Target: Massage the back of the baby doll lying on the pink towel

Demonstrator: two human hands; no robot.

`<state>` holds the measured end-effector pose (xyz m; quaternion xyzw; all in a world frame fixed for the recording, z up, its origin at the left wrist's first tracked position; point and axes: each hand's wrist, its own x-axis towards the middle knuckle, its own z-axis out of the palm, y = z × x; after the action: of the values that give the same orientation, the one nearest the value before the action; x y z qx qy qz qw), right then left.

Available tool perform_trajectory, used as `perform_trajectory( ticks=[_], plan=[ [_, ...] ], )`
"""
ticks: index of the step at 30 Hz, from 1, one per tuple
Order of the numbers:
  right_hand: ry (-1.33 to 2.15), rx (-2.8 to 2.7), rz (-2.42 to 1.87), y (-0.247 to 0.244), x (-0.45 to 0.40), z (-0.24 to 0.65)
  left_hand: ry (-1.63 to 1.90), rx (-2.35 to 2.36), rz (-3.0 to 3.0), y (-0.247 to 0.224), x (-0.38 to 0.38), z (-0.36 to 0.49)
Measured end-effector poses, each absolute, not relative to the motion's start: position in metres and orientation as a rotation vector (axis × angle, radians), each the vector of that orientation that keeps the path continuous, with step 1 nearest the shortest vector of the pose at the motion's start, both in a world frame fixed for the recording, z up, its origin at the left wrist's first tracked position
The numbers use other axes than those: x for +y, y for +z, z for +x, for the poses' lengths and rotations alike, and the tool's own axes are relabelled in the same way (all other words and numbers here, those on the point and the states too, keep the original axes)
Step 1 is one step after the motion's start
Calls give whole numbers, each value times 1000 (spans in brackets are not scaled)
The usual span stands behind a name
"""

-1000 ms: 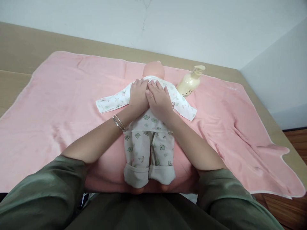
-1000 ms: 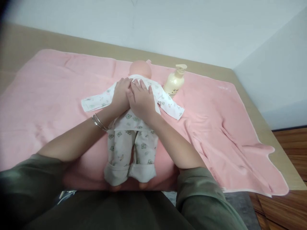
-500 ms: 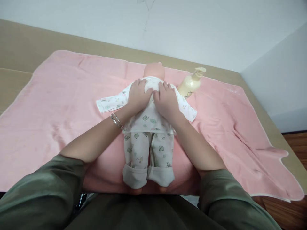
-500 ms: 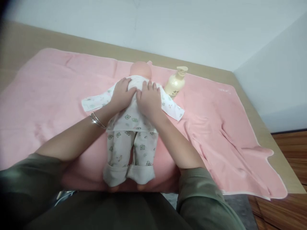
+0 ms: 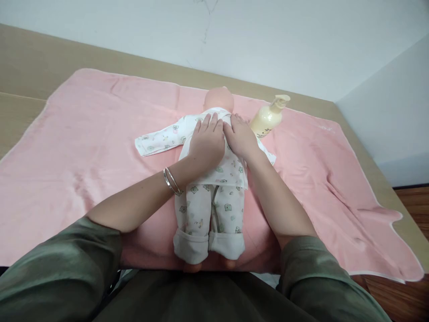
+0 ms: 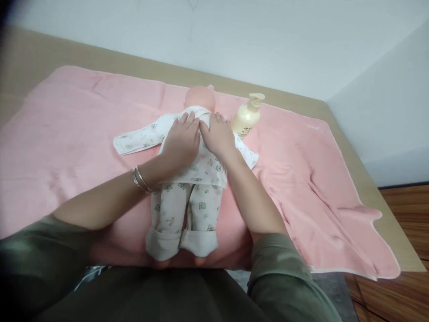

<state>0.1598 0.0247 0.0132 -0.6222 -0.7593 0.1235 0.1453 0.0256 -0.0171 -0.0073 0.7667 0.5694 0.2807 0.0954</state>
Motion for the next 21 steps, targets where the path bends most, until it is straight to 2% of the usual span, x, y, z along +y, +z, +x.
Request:
perform_trajectory(
  ticks=[8, 16, 21],
  plan=[
    [135, -2324, -1623, 9, -25, 120, 1064, 1645, 1936, -21, 29, -7],
    [377, -2176, -1687, 6, 18, 142, 1044, 1680, 1994, -23, 28, -4],
    [356, -2133, -1664, -1, 23, 148, 1072, 1678, 1987, -25, 29, -4]
  ],
)
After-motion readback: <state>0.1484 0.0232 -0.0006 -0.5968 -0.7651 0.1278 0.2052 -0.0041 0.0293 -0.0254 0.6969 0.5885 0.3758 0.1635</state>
